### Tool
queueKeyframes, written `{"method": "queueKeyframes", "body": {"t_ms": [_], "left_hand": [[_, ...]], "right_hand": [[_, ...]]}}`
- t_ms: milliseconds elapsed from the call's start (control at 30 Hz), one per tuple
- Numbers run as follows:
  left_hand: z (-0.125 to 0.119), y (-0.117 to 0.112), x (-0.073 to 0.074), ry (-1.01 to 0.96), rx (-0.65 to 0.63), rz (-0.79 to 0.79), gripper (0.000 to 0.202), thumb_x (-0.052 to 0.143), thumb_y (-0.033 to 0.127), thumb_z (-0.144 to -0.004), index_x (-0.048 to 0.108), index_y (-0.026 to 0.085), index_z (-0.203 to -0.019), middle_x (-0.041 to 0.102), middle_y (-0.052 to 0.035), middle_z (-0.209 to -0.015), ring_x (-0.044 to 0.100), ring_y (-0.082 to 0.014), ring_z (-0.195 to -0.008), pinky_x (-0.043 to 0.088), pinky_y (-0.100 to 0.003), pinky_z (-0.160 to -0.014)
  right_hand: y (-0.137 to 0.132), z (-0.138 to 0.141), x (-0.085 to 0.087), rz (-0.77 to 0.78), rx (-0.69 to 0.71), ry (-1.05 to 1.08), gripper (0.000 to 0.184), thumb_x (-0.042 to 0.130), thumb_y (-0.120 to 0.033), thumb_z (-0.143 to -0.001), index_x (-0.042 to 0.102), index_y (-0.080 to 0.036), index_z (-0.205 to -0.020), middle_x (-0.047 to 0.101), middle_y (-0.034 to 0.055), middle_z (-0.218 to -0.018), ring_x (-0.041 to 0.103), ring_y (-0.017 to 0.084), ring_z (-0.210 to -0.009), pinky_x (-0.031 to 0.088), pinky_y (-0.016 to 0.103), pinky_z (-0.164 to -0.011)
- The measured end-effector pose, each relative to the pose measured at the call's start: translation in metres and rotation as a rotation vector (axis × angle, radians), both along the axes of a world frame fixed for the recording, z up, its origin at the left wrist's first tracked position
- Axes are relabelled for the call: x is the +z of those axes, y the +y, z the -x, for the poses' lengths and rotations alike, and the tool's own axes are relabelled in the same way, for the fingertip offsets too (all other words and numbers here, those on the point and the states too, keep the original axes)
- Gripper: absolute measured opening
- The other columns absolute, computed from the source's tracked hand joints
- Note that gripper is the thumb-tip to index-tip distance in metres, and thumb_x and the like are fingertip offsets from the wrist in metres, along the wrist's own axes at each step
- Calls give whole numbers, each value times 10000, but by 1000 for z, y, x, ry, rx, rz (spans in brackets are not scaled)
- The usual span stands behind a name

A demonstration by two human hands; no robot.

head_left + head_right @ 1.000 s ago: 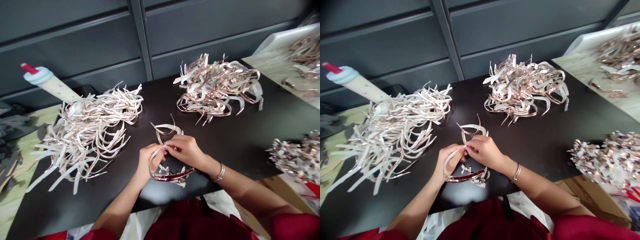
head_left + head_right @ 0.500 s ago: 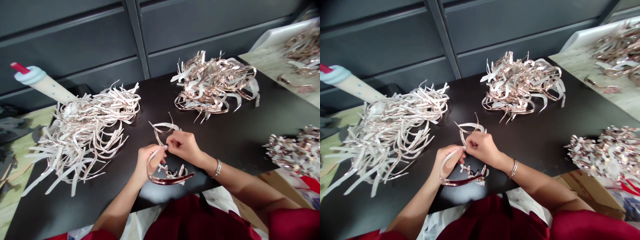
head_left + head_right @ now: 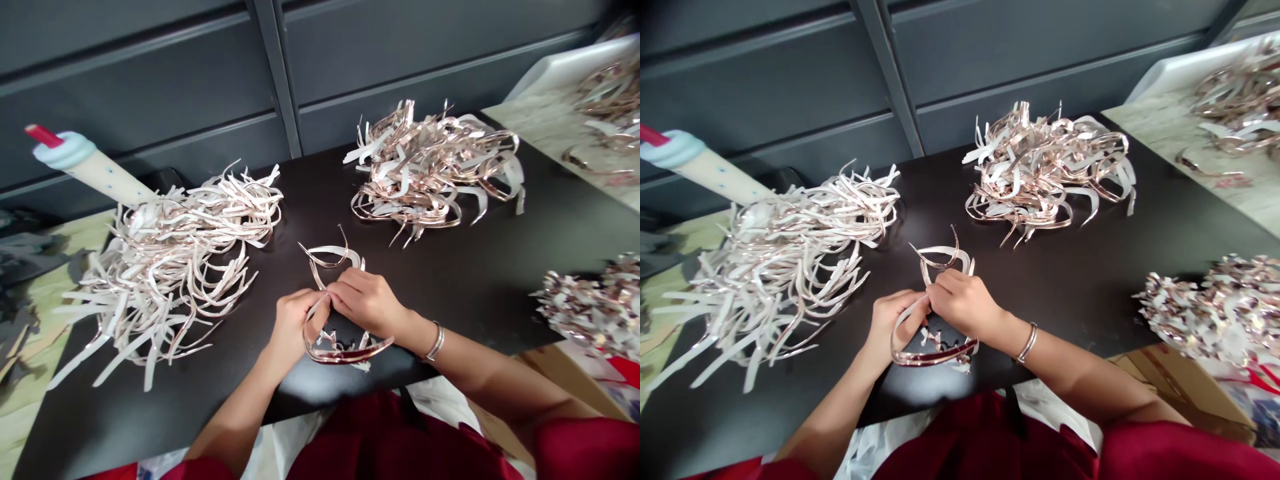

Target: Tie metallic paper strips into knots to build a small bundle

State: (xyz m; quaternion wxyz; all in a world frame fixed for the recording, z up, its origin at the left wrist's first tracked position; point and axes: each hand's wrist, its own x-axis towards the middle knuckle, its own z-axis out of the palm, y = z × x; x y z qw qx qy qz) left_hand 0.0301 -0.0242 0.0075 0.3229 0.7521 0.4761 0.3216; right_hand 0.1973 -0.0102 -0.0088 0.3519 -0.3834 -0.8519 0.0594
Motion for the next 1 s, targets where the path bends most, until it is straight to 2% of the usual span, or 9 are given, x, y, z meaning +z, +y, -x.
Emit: {"method": "queueKeyframes", "body": {"t_ms": [100, 267, 333, 433, 533, 600, 700, 800, 1000], "left_hand": [[0, 0, 2, -28, -2, 26, 305, 527, 259, -868, 635, 149, -604, 566, 8, -539, 528, -85, -489, 394, -193, -508], [7, 4, 7, -94, -5, 113, 262, 536, 272, -867, 671, 149, -679, 607, 7, -550, 562, -83, -483, 427, -185, -523], [10, 5, 8, -94, -16, 110, 258, 540, 279, -864, 676, 149, -687, 602, 10, -526, 564, -87, -482, 426, -184, -522], [11, 7, 9, -60, -44, 73, 288, 536, 281, -862, 670, 151, -644, 597, 5, -516, 553, -87, -479, 413, -184, -508], [10, 7, 9, -52, -61, 106, 273, 551, 287, -844, 677, 153, -642, 588, 6, -507, 544, -89, -467, 406, -186, -490], [9, 7, 8, -116, 1, 222, 231, 594, 314, -809, 686, 149, -677, 571, 15, -484, 528, -88, -432, 395, -186, -452], [8, 6, 3, -247, 124, 446, 260, 649, 376, -756, 664, 137, -654, 530, 32, -439, 454, -68, -351, 331, -180, -368], [6, 5, 0, -391, 88, 606, 340, 633, 440, -761, 612, 135, -614, 518, 35, -446, 420, -52, -340, 309, -172, -357], [7, 4, 7, -333, -42, 567, 340, 669, 404, -745, 545, 141, -570, 531, 35, -460, 480, -62, -406, 372, -165, -421]], "right_hand": [[4, 1, 0, 196, -19, 193, 194, 486, -121, -815, 589, -148, -654, 520, 8, -602, 474, 111, -573, 384, 222, -540], [10, -1, 2, 935, 116, 631, 134, 534, -240, -797, 588, -146, -718, 481, -41, -549, 422, 69, -479, 356, 178, -446], [11, -2, 5, 1079, 183, 718, 219, 527, -329, -823, 605, -138, -750, 490, -32, -553, 430, 77, -477, 354, 182, -421], [11, -4, 9, 991, 162, 703, 223, 608, -349, -784, 638, -132, -746, 550, 6, -648, 484, 96, -560, 385, 204, -475], [12, -6, 12, 843, 100, 604, 130, 656, -250, -736, 642, -138, -671, 573, 17, -692, 510, 110, -638, 410, 231, -581], [13, -7, 12, 904, 123, 593, 137, 635, -238, -745, 627, -141, -648, 553, 2, -650, 492, 102, -610, 399, 228, -571], [14, -6, 9, 1118, 205, 678, 206, 645, -322, -747, 600, -139, -663, 492, -31, -579, 414, 74, -510, 341, 201, -468], [11, -1, 7, 1213, 264, 789, 309, 679, -420, -725, 588, -132, -659, 493, -31, -566, 389, 63, -485, 312, 187, -430], [8, 2, 8, 1284, 396, 928, 340, 728, -429, -711, 597, -122, -645, 481, -47, -531, 391, 47, -473, 334, 168, -435]]}}
